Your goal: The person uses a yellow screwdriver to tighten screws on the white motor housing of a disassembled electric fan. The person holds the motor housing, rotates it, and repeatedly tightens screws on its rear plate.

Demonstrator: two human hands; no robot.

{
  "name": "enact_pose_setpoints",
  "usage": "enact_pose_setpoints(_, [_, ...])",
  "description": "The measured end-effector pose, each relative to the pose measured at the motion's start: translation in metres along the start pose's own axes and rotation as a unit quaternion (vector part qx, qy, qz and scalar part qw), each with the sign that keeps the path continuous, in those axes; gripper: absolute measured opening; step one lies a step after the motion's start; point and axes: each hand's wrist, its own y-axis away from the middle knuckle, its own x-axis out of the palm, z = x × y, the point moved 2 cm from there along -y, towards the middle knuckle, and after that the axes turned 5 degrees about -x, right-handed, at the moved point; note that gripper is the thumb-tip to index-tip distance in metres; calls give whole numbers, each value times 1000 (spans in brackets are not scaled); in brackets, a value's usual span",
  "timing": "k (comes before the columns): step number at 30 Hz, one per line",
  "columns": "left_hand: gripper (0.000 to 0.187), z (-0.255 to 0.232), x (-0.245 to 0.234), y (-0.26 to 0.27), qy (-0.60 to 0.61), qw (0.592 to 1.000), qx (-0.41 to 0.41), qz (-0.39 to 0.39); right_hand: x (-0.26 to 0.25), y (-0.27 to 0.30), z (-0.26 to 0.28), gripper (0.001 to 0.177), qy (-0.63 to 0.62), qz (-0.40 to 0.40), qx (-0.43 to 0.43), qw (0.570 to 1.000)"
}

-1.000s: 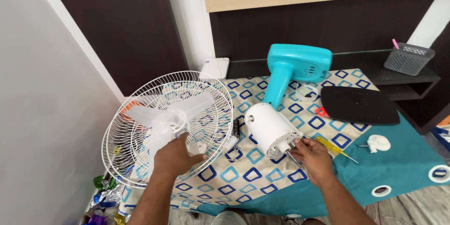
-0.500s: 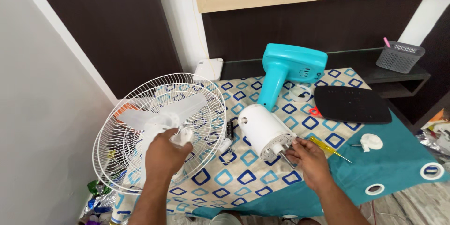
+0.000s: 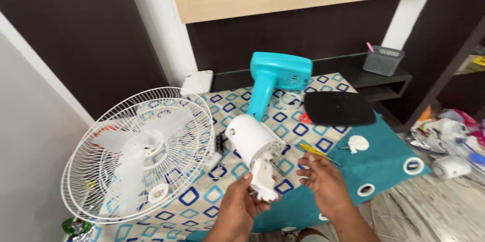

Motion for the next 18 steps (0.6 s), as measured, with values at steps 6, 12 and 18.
enact_pose_setpoints(6, [62,28,25,-9,11,993,-102,66,15,41,22,42,44,128,88,987])
enact_pose_setpoints(12, [63,42,35,-24,-119,985,-100,75,10,47,10,34,85,142,84,983])
enact_pose_setpoints(18, [43,33,32,-27,-278,960,26,25,4,38,4,34,11,32,86,996])
